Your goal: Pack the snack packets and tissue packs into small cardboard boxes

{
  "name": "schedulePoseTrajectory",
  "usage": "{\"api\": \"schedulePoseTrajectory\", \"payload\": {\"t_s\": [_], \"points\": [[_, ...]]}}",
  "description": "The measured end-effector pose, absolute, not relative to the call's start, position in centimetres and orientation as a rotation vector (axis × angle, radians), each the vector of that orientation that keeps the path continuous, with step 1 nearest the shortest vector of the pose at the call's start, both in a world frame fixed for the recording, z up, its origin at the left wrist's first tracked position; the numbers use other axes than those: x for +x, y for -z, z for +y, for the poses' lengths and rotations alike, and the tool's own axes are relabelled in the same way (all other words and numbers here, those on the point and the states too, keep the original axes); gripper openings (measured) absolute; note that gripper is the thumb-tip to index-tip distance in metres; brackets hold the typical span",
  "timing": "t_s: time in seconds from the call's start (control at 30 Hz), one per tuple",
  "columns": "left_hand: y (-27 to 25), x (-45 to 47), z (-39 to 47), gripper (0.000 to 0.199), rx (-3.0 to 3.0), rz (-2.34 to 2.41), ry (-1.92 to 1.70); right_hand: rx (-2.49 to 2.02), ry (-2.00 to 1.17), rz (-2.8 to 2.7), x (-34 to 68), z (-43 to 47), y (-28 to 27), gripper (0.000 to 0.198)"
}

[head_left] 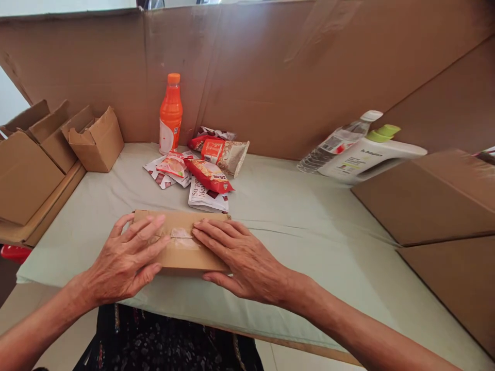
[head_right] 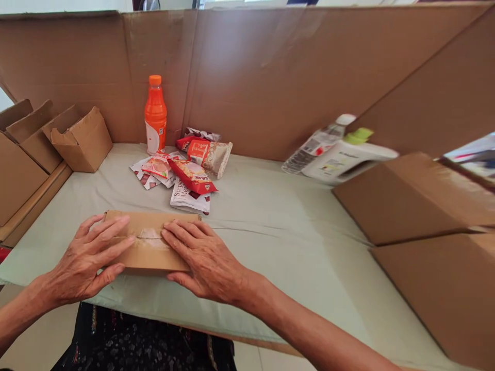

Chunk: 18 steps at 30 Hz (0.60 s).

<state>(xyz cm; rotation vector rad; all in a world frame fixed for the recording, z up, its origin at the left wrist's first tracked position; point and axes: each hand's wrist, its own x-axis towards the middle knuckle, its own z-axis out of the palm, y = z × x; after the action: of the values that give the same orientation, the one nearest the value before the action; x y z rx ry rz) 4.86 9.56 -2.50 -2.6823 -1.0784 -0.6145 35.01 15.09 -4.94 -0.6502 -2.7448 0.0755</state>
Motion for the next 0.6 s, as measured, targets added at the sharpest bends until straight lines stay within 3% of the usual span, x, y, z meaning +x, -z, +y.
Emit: {"api": "schedulePoseTrajectory", "payload": {"t_s": [0.2, 0.6], "points": [[3.4, 5.3, 10.3, 0.041, -2.794, -1.184, 0.531, -0.704, -0.193, -2.787, 33.7, 15.6, 3.8, 0.066], [2.4, 1.2, 9.5, 0.056, -2.752, -1.120, 0.448, -0.640, -0.328, -2.750, 38.0, 18.1, 5.5, 0.078]]}}
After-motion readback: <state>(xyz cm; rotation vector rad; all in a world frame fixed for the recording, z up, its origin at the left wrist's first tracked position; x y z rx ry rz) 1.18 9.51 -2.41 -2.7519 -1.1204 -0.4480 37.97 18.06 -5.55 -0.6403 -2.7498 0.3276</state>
